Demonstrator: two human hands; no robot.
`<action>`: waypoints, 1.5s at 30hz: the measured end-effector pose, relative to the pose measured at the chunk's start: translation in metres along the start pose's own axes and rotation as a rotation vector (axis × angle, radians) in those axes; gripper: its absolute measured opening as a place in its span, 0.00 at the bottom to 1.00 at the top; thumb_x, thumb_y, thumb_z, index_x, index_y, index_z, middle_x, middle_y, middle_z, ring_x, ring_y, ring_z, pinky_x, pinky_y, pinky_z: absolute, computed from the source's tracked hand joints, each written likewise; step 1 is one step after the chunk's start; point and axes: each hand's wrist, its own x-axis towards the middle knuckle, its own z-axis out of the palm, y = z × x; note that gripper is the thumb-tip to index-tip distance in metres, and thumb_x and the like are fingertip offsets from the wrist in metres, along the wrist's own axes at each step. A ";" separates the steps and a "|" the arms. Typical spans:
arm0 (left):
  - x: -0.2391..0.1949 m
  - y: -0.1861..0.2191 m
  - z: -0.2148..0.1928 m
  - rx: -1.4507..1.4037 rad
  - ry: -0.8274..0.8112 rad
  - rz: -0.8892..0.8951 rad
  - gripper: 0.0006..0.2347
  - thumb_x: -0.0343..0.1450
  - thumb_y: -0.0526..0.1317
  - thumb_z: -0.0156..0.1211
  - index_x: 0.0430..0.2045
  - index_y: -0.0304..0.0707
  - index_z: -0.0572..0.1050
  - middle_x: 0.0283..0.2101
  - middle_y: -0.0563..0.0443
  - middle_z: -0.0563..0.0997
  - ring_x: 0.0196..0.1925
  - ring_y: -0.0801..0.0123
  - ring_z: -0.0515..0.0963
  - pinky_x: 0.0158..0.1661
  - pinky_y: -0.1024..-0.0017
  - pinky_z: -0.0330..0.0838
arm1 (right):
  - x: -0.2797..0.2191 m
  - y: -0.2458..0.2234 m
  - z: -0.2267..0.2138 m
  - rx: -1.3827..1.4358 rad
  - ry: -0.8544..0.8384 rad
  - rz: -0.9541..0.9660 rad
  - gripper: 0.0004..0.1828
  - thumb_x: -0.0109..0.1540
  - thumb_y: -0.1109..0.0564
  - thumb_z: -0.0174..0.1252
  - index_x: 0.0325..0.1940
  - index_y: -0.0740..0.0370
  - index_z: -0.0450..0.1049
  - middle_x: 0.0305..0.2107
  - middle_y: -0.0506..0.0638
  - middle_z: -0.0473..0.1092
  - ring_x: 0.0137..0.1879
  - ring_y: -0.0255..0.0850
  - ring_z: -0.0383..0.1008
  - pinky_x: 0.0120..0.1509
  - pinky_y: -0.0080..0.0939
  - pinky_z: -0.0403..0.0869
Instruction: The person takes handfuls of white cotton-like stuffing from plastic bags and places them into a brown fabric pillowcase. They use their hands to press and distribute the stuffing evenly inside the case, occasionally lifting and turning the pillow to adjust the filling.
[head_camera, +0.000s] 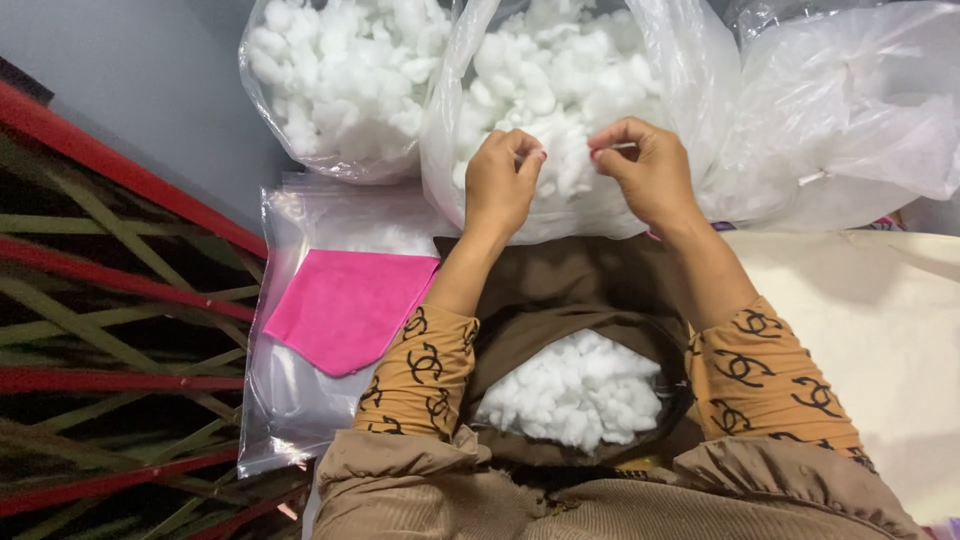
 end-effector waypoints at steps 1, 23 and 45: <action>-0.004 0.012 -0.010 -0.003 0.000 0.001 0.03 0.68 0.39 0.64 0.29 0.44 0.79 0.32 0.50 0.78 0.36 0.56 0.84 0.39 0.60 0.78 | -0.009 -0.016 -0.005 -0.003 0.001 -0.001 0.12 0.57 0.64 0.63 0.43 0.55 0.81 0.38 0.49 0.75 0.41 0.34 0.79 0.46 0.36 0.81; -0.218 0.064 -0.031 -0.712 -0.377 -0.200 0.04 0.66 0.33 0.66 0.31 0.40 0.80 0.24 0.55 0.80 0.28 0.79 0.77 0.32 0.80 0.74 | -0.231 -0.072 -0.013 0.218 -0.007 0.203 0.21 0.58 0.57 0.68 0.55 0.55 0.76 0.38 0.46 0.73 0.41 0.34 0.71 0.45 0.34 0.74; -0.239 0.070 -0.031 -1.110 -0.291 -0.921 0.16 0.76 0.50 0.56 0.40 0.32 0.73 0.34 0.52 0.72 0.35 0.71 0.75 0.26 0.80 0.70 | -0.261 -0.083 0.017 -0.499 -0.369 -0.318 0.12 0.60 0.55 0.64 0.28 0.65 0.75 0.19 0.60 0.70 0.31 0.59 0.74 0.39 0.52 0.73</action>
